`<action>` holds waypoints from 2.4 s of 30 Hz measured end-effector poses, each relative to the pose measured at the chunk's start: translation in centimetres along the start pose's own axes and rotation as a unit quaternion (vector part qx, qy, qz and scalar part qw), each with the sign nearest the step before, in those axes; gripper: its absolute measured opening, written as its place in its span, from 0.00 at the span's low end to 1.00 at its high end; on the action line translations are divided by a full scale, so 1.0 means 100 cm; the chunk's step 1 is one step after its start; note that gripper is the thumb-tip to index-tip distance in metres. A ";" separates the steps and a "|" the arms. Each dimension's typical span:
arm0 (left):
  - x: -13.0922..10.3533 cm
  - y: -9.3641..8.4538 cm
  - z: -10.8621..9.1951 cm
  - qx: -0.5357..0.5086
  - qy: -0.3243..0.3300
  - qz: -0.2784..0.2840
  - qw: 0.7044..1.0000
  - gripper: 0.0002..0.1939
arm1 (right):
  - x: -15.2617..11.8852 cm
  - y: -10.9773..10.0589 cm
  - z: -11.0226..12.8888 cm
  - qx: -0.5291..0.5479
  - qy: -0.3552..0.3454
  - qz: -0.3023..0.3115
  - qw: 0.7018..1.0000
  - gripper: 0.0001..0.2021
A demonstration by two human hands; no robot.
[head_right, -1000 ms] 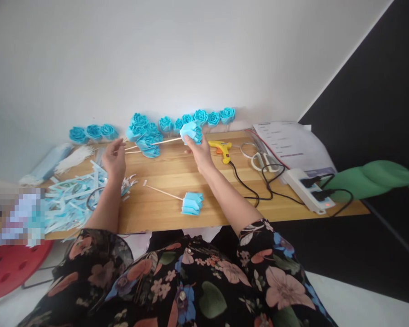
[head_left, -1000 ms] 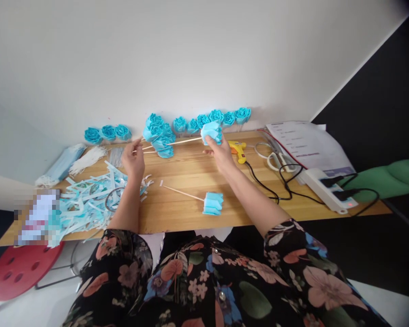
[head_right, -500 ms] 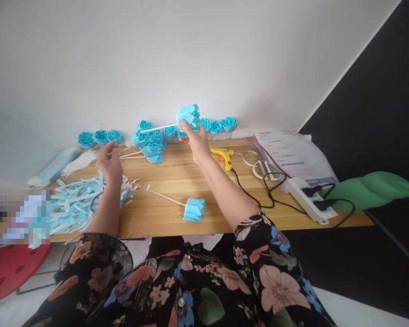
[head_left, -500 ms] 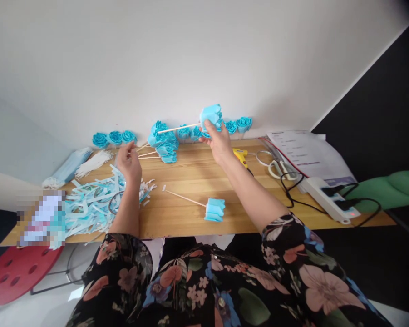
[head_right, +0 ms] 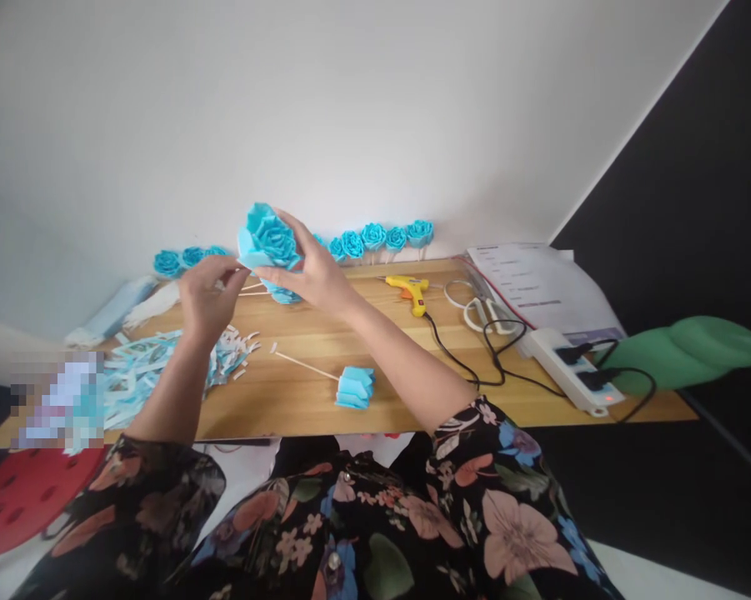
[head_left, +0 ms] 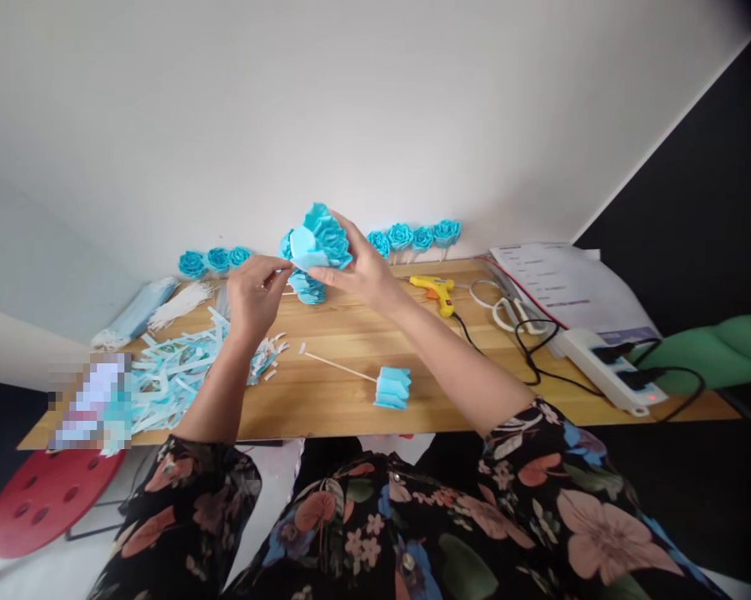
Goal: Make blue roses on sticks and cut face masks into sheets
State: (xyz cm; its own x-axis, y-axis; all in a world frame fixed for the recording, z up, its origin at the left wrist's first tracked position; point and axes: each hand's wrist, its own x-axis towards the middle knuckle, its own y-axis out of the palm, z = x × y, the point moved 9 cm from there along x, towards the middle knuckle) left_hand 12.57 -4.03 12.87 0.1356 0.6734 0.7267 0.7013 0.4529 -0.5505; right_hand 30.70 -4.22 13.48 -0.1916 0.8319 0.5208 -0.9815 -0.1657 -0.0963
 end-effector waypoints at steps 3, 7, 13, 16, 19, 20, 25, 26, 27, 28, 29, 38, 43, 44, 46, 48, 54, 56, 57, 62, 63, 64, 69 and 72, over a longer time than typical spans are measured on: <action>0.005 -0.019 0.028 0.020 -0.039 -0.048 0.998 0.09 | -0.010 -0.012 -0.013 -0.010 0.005 0.011 1.000 0.43; 0.023 -0.052 0.080 0.057 -0.101 -0.121 0.986 0.10 | -0.033 -0.054 -0.052 -0.040 0.044 -0.025 0.998 0.37; 0.046 -0.017 0.148 0.022 -0.183 -0.037 0.982 0.08 | -0.078 -0.115 -0.125 -0.188 0.125 -0.099 0.969 0.28; 0.050 0.012 0.168 -0.044 -0.192 -0.022 0.980 0.08 | -0.092 -0.125 -0.143 -0.243 0.133 -0.100 0.955 0.25; 0.050 0.031 0.183 -0.021 -0.188 -0.004 0.982 0.11 | -0.098 -0.124 -0.147 -0.255 0.133 -0.087 0.954 0.25; 0.049 0.034 0.187 0.005 -0.186 0.002 0.983 0.12 | -0.098 -0.123 -0.146 -0.256 0.131 -0.085 0.954 0.25; 0.039 0.041 0.199 0.146 -0.187 0.046 0.970 0.10 | -0.098 -0.117 -0.143 -0.265 0.129 -0.062 0.954 0.23; 0.036 0.042 0.200 0.164 -0.188 0.056 0.967 0.10 | -0.098 -0.115 -0.142 -0.268 0.129 -0.055 0.953 0.23; 0.034 0.044 0.200 0.177 -0.189 0.065 0.964 0.09 | -0.098 -0.113 -0.142 -0.272 0.129 -0.049 0.952 0.23; 0.032 0.045 0.200 0.184 -0.190 0.071 0.962 0.08 | -0.098 -0.112 -0.141 -0.275 0.129 -0.043 0.952 0.22; 0.031 0.047 0.198 0.188 -0.191 0.077 0.960 0.08 | -0.098 -0.110 -0.141 -0.279 0.128 -0.038 0.951 0.22; 0.033 0.058 0.192 0.202 -0.203 0.107 0.952 0.11 | -0.098 -0.105 -0.142 -0.302 0.123 -0.014 0.945 0.21; 0.035 0.056 0.187 0.199 -0.193 0.088 0.957 0.11 | -0.097 -0.105 -0.144 -0.309 0.126 -0.012 0.943 0.21; 0.035 0.054 0.186 0.191 -0.193 0.076 0.959 0.11 | -0.098 -0.104 -0.144 -0.310 0.127 -0.011 0.942 0.20; 0.035 0.051 0.185 0.173 -0.196 0.056 0.964 0.11 | -0.098 -0.104 -0.144 -0.309 0.129 -0.008 0.942 0.20; 0.034 0.049 0.186 0.157 -0.202 0.047 0.965 0.11 | -0.098 -0.104 -0.144 -0.307 0.128 -0.007 0.943 0.20; 0.035 0.026 0.163 0.070 -0.195 -0.026 0.978 0.10 | -0.098 -0.105 -0.143 -0.299 0.113 -0.020 0.947 0.19; 0.033 0.015 0.136 0.016 -0.167 -0.061 0.984 0.10 | -0.097 -0.108 -0.140 -0.282 0.105 -0.037 0.953 0.19; 0.031 0.010 0.119 -0.014 -0.148 -0.071 0.986 0.10 | -0.097 -0.109 -0.139 -0.267 0.102 -0.048 0.957 0.19; 0.002 0.014 0.042 -0.253 -0.124 -0.006 0.959 0.08 | -0.092 -0.118 -0.115 -0.172 0.101 -0.123 0.972 0.20; -0.006 0.017 0.032 -0.288 -0.135 0.013 0.948 0.08 | -0.091 -0.118 -0.106 -0.157 0.099 -0.134 0.973 0.21; -0.012 0.021 0.023 -0.316 -0.147 0.032 0.937 0.09 | -0.089 -0.116 -0.095 -0.144 0.094 -0.141 0.975 0.21; -0.035 0.041 -0.005 -0.438 -0.212 0.115 0.866 0.11 | -0.073 -0.086 -0.033 -0.116 0.036 -0.083 0.989 0.14; -0.044 0.051 -0.016 -0.480 -0.246 0.143 0.830 0.13 | -0.065 -0.069 -0.003 -0.148 0.001 -0.046 0.988 0.12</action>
State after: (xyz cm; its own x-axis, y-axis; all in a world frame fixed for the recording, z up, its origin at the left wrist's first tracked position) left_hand 16.65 -5.57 7.55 0.2558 0.9369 0.2383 0.9560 -0.2818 0.0818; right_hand 38.71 -8.37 10.50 -0.1007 0.8377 0.5368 -0.9535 0.0729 -0.2926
